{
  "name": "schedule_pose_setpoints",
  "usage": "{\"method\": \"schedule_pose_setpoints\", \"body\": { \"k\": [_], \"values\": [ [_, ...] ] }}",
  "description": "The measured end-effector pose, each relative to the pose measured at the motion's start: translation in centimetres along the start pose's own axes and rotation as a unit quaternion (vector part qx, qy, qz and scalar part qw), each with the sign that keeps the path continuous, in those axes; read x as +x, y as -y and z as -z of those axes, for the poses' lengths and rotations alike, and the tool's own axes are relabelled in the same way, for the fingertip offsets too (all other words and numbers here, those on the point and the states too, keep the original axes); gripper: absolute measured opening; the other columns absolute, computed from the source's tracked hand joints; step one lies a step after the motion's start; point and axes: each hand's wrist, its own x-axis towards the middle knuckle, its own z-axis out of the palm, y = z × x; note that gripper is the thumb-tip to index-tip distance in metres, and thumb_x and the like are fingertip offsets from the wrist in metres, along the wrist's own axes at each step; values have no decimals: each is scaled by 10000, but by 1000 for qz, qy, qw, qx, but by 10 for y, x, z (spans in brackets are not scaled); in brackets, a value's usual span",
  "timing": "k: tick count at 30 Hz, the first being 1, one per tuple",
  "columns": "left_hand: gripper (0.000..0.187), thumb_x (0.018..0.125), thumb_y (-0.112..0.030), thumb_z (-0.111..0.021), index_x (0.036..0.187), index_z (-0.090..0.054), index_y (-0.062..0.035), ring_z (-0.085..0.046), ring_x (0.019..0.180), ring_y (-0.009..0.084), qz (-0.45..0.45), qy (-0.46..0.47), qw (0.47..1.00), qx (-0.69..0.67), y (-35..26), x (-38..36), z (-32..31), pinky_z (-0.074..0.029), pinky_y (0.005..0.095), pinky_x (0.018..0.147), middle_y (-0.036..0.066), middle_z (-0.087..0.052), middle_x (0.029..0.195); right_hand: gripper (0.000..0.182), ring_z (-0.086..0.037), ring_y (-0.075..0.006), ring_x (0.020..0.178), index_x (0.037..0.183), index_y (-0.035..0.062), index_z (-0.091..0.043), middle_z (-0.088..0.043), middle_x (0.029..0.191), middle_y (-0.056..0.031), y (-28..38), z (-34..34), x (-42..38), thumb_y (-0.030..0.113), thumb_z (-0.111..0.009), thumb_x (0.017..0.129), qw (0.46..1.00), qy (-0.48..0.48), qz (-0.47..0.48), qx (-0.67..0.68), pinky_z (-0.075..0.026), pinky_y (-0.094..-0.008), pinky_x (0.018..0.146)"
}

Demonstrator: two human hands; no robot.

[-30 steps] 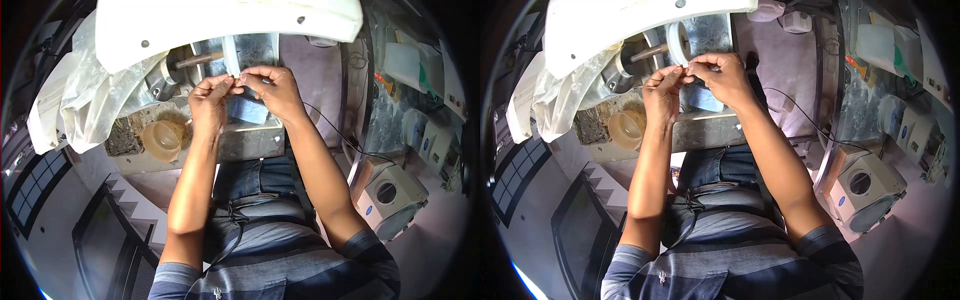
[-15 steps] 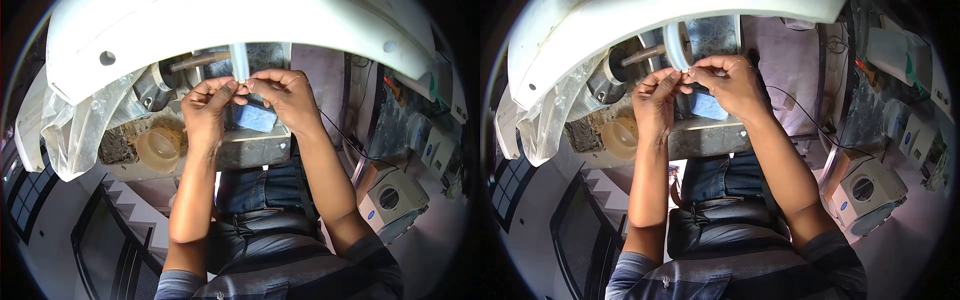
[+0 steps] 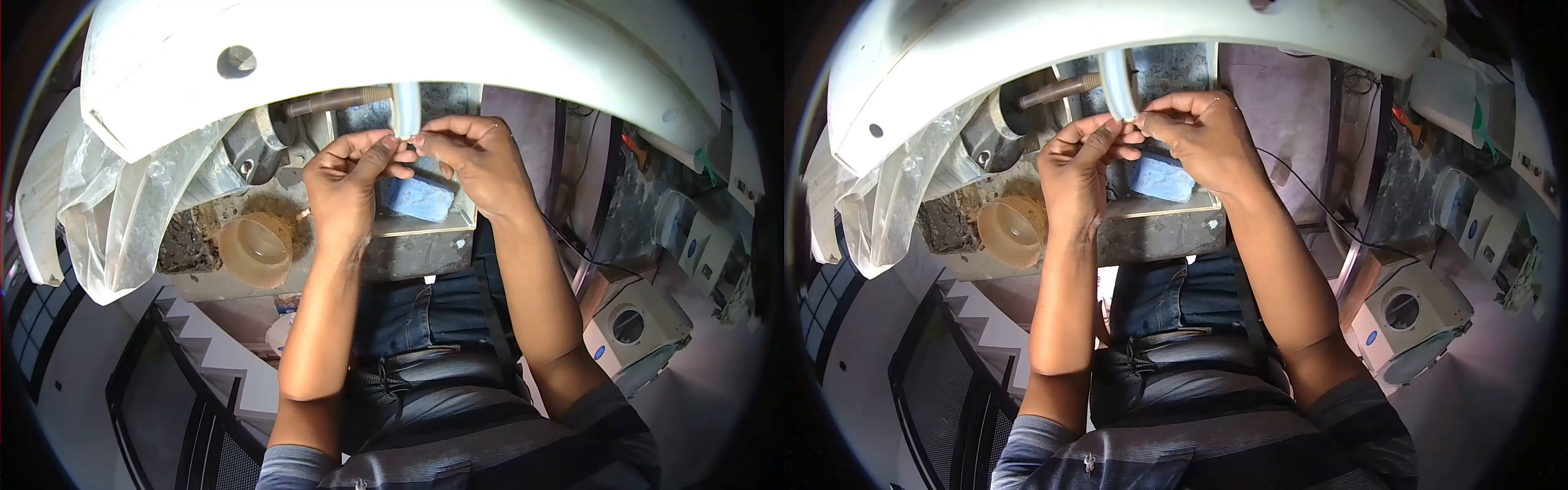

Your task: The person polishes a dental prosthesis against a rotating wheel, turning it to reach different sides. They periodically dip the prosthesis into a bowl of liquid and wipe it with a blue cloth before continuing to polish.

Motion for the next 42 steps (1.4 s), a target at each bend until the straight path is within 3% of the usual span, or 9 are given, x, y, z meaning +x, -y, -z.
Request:
{"method": "schedule_pose_setpoints", "body": {
  "k": [12, 20, 22, 24, 26, 34, 36, 40, 42],
  "values": [
    [101, 882, 33, -601, 949, -635, 101, -686, 743, 202, 0, 0, 1000, 12, 2, -1, 3, -580, 278, 633, 178, -681, 847, 131, -516, -58, 571, 897, -11, -709, -631, 676, -20, 1, 2, 2, 79, -691, 804, 1000, 19, -6, -1, -391, -209, 506],
    [103, 880, 80, -583, 979, -610, 75, -682, 826, 197, -71, 10, 997, -38, 18, -7, 2, -593, 307, 750, 163, -681, 903, 127, -606, -100, 676, 935, -9, -692, -676, 838, -63, 0, -2, -13, -9, -657, 813, 937, -43, 287, -193, -459, -220, 561],
    [102, 876, 89, -583, 974, -607, 75, -681, 830, 194, -75, 10, 996, -49, 19, -7, 1, -592, 308, 761, 164, -681, 904, 143, -598, -120, 734, 933, 2, -707, -680, 866, -82, -8, -2, -12, 7, -717, 790, 941, -51, 282, -181, -450, -227, 621],
    [101, 872, 97, -583, 969, -603, 75, -679, 834, 191, -79, 9, 995, -60, 20, -6, 0, -591, 309, 772, 166, -680, 905, 138, -603, -143, 724, 923, 7, -712, -679, 871, -85, -12, -1, -8, -2, -717, 785, 888, -79, 378, -249, -463, -242, 626],
    [85, 886, 84, -565, 964, -599, 81, -679, 854, 226, -94, 10, 995, -40, 22, -6, 0, -587, 358, 809, 185, -672, 920, 138, -606, -151, 723, 919, 9, -713, -679, 870, -87, -12, -3, -9, -5, -717, 782, 885, -95, 382, -250, -468, -247, 628],
    [85, 870, 112, -570, 947, -596, 84, -683, 850, 217, -100, -4, 994, -39, 24, -5, -2, -585, 334, 810, 188, -675, 907, 136, -613, -160, 727, 916, 9, -711, -679, 868, -88, -13, -8, -12, -8, -716, 781, 899, -120, 349, -234, -479, -258, 626],
    [82, 875, 107, -563, 948, -595, 85, -681, 856, 230, -96, -11, 995, -38, 24, -5, -2, -583, 351, 819, 202, -672, 921, 127, -634, -240, 778, 905, 5, -680, -668, 847, -98, -9, -9, -12, 1, -699, 779, 877, -122, 387, -257, -506, -320, 645],
    [81, 873, 111, -564, 943, -592, 85, -682, 851, 233, -107, -9, 994, -36, 26, -3, -1, -583, 348, 818, 203, -671, 923, 133, -630, -246, 781, 901, -3, -674, -663, 850, -100, -13, -9, -10, -11, -699, 770, 890, -120, 366, -243, -506, -327, 661],
    [79, 872, 111, -565, 941, -592, 84, -683, 850, 234, -108, -13, 993, -38, 27, -3, -2, -584, 347, 817, 203, -671, 921, 145, -628, -253, 775, 901, -6, -676, -664, 851, -101, -14, -7, -8, -17, -703, 759, 862, -121, 406, -278, -503, -334, 677]
  ]
}}
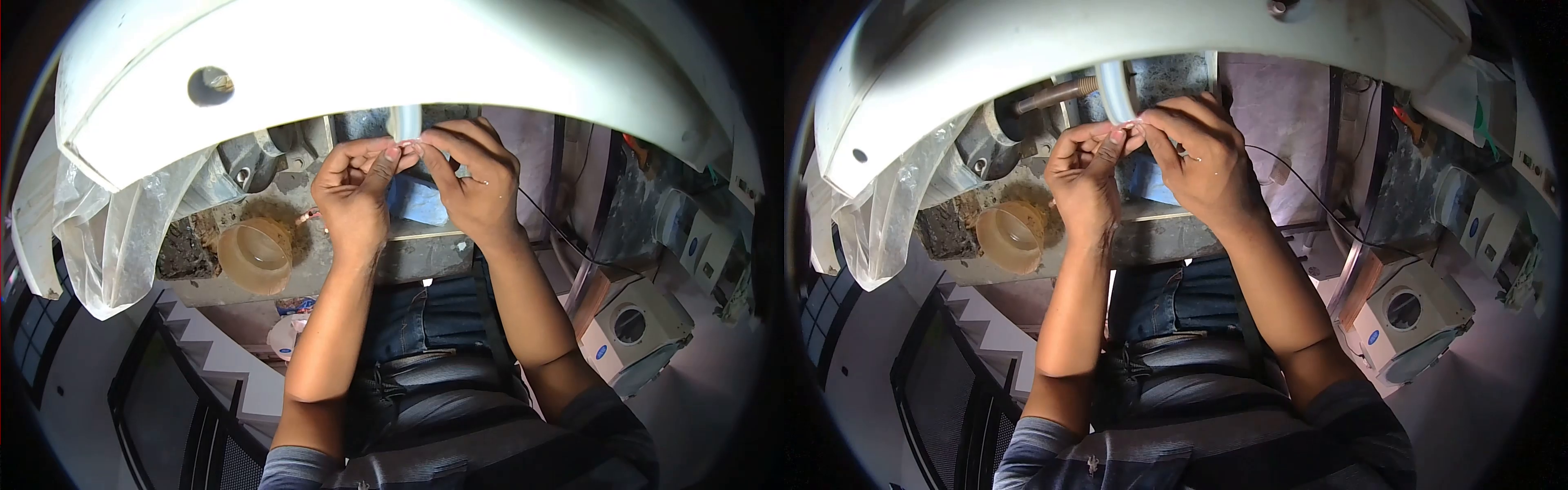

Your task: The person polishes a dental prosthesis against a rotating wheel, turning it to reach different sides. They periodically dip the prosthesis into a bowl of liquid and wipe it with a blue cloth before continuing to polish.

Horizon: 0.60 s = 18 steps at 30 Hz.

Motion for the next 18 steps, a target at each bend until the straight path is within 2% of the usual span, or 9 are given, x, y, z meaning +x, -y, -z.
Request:
{"method": "schedule_pose_setpoints", "body": {
  "k": [4, 6, 10, 12, 13, 15, 16, 18],
  "values": [
    [79, 861, 124, -575, 928, -597, 86, -688, 838, 222, -25, -3, 1000, 5, 1, -1, 0, -588, 328, 801, 194, -680, 888, 151, -627, -257, 770, 897, -6, -676, -665, 847, -100, 1, 1, 0, -18, -708, 750, 1000, -8, 16, -3, -500, -336, 677],
    [79, 861, 124, -576, 927, -598, 86, -689, 837, 224, -31, -2, 999, 8, 2, -2, -1, -588, 329, 801, 193, -680, 884, 150, -622, -200, 722, 904, 4, -707, -680, 863, -84, 0, 2, -1, 0, -728, 755, 999, -23, 18, -21, -488, -279, 597],
    [83, 863, 124, -573, 931, -601, 85, -692, 840, 234, -18, -6, 1000, -5, 3, 0, -2, -590, 327, 787, 199, -681, 883, 118, -629, -242, 752, 881, 0, -676, -665, 839, -92, 1, -1, -2, -2, -701, 765, 999, -12, -33, 24, -495, -322, 652],
    [86, 864, 123, -573, 935, -604, 87, -693, 840, 237, -10, -8, 1000, -11, 2, 0, -1, -591, 327, 780, 201, -681, 883, 98, -624, -230, 733, 875, -5, -674, -660, 830, -96, 0, -2, -1, 29, -695, 786, 993, 11, -102, 66, -485, -298, 613],
    [90, 865, 119, -573, 943, -607, 90, -695, 836, 242, -1, -10, 1000, -6, 2, 1, 0, -592, 327, 772, 202, -681, 883, 98, -624, -230, 733, 875, -5, -674, -660, 830, -96, 0, -2, 0, 29, -695, 786, 993, 11, -102, 66, -485, -298, 613],
    [95, 866, 116, -573, 951, -610, 93, -696, 833, 247, 7, -12, 1000, -2, 1, 3, 1, -593, 327, 764, 203, -681, 882, 83, -609, -165, 688, 870, -11, -668, -663, 791, -78, 1, -1, 4, 50, -680, 815, 981, 42, -164, 93, -462, -266, 568],
    [98, 867, 111, -576, 956, -614, 94, -697, 815, 244, 18, -15, 1000, 5, 0, 4, 0, -593, 324, 751, 200, -682, 877, 83, -609, -165, 688, 870, -11, -668, -663, 791, -78, 4, 1, 6, 50, -680, 815, 981, 42, -164, 93, -462, -266, 568],
    [101, 868, 105, -580, 961, -617, 95, -698, 797, 240, 28, -18, 999, 12, -1, 5, 1, -593, 322, 738, 197, -684, 872, 86, -575, -90, 642, 873, -10, -670, -670, 762, -49, 9, 6, 12, 69, -665, 839, 931, 98, -309, 171, -435, -236, 538]
  ]
}}
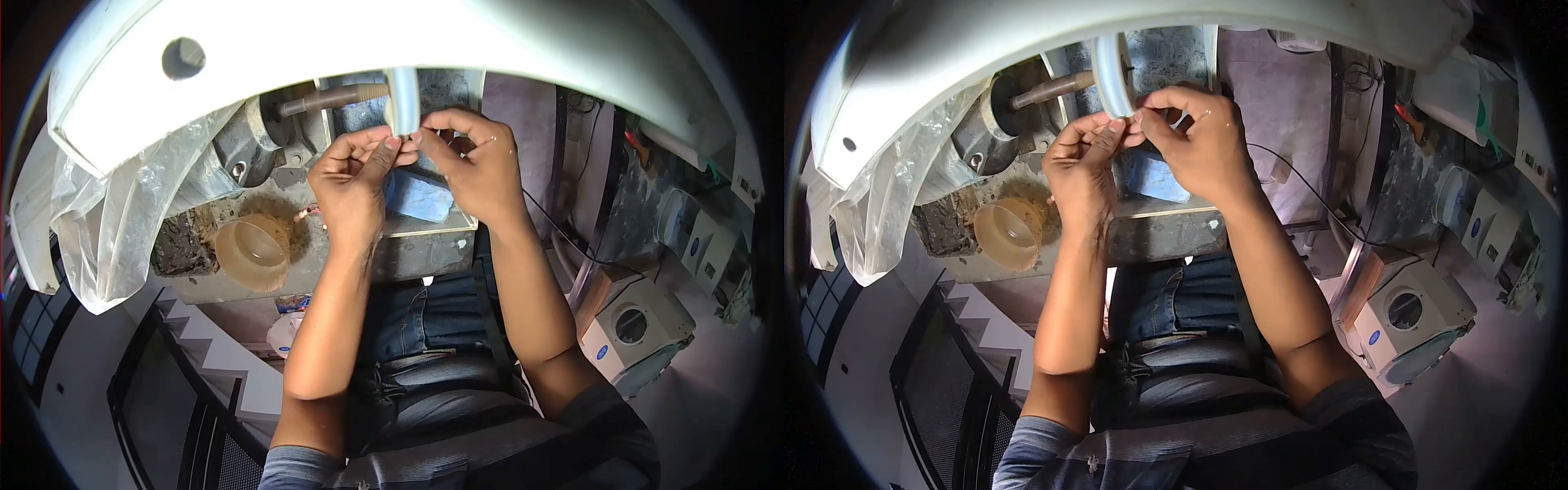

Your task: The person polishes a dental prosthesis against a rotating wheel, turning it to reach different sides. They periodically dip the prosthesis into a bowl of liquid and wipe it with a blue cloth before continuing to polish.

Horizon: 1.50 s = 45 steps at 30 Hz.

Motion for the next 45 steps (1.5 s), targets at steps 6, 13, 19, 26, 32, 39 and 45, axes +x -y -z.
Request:
{"method": "schedule_pose_setpoints", "body": {
  "k": [6, 13, 19, 26, 32, 39, 45],
  "values": [
    [94, 861, 83, -607, 953, -622, 89, -691, 741, 215, 7, 17, 1000, 5, -1, -1, -1, -589, 315, 714, 185, -688, 862, 111, -559, -52, 599, 916, 1, -691, -684, 767, -36, -8, 3, 1, 85, -665, 850, 999, 10, 25, 21, -411, -214, 504],
    [95, 861, 80, -609, 955, -620, 90, -690, 742, 215, -6, -2, 1000, -12, -2, -4, -4, -589, 314, 724, 183, -686, 863, 103, -589, -61, 606, 914, -13, -691, -691, 787, -45, -1, 0, -3, 64, -674, 847, 998, -9, 69, 7, -435, -202, 516],
    [96, 871, 60, -600, 955, -623, 99, -688, 746, 226, 13, 20, 999, 40, -10, -4, 0, -583, 322, 703, 193, -687, 864, 132, -608, -62, 701, 937, -26, -697, -693, 807, -53, -1, 3, -3, 68, -684, 846, 996, 8, -18, 89, -464, -197, 593],
    [112, 882, 29, -602, 961, -628, 104, -687, 734, 218, 27, 17, 998, 49, -10, -1, 0, -574, 306, 680, 195, -688, 865, 149, -476, -26, 573, 930, -25, -691, -644, 739, -14, -9, -1, 2, 63, -723, 814, 993, 1, -53, 107, -353, -180, 502],
    [102, 880, 33, -602, 952, -626, 101, -685, 731, 215, 27, 27, 998, 48, -8, 0, -3, -580, 300, 666, 191, -686, 853, 139, -492, -48, 579, 927, -32, -684, -652, 749, -47, -12, 5, 3, 54, -696, 818, 970, 22, -107, 215, -366, -196, 506],
    [86, 887, 39, -588, 934, -620, 104, -679, 719, 217, 38, 29, 997, 54, -5, -1, -10, -577, 298, 644, 198, -684, 856, 154, -502, -60, 584, 919, -42, -680, -648, 742, -57, -9, 13, 6, 68, -696, 813, 970, 21, -130, 204, -366, -202, 503],
    [87, 892, 28, -584, 940, -629, 85, -674, 724, 217, 81, 26, 996, -32, 0, -4, -8, -569, 290, 637, 205, -684, 877, 132, -507, -65, 611, 877, -16, -682, -638, 739, -42, 0, 14, 6, 104, -686, 824, 959, 31, -173, 221, -366, -207, 507]
  ]
}}
